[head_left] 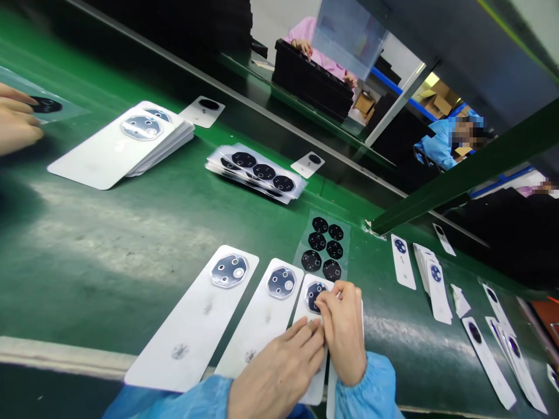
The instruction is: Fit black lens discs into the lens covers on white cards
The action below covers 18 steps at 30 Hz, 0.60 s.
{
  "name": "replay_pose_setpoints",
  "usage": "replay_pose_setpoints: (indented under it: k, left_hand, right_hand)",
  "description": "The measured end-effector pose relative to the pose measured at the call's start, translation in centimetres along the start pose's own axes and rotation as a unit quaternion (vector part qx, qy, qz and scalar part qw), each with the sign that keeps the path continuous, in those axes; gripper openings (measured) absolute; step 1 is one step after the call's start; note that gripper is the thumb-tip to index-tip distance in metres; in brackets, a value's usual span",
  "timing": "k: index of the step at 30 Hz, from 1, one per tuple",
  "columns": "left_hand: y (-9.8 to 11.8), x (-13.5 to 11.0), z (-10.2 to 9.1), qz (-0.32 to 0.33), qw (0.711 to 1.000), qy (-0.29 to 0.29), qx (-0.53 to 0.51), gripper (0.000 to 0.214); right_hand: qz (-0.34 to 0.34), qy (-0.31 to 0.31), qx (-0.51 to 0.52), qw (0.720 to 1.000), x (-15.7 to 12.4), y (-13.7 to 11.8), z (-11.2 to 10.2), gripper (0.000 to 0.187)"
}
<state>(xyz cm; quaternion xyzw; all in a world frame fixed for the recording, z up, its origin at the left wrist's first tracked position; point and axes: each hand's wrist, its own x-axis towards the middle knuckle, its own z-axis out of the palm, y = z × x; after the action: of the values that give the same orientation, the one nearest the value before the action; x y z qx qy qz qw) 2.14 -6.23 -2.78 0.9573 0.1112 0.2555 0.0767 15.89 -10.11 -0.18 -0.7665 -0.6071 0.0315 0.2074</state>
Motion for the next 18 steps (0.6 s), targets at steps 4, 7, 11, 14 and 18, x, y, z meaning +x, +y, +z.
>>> replay_pose_setpoints:
  k: [4, 7, 11, 14, 18]
  left_hand:
    - [0.2, 0.2, 0.0, -0.016, 1.000, -0.001, -0.009, 0.022]
    - [0.2, 0.1, 0.2, -0.018, 1.000, -0.004, -0.001, 0.019]
    - [0.2, 0.1, 0.2, -0.013, 1.000, -0.011, 0.009, 0.020]
    - [0.2, 0.1, 0.1, -0.008, 1.000, -0.019, 0.006, 0.022]
    - [0.4, -0.1, 0.4, -0.011, 1.000, -0.002, 0.011, 0.021]
  right_hand:
    - [-0.026, -0.013, 0.000, 1.000, -0.8, -0.1, -0.4, 0.022]
    - [-0.007, -0.029, 0.051, 0.998, -0.5, 0.4, -1.4, 0.020]
    - [0.022, -0.028, 0.084, 0.996, 0.1, 0.5, -1.6, 0.016]
    - [0.030, -0.037, 0.088, 0.995, 0.3, 0.4, -0.7, 0.017]
    - [0.067, -0.024, 0.108, 0.992, 0.9, 0.9, -0.2, 0.016]
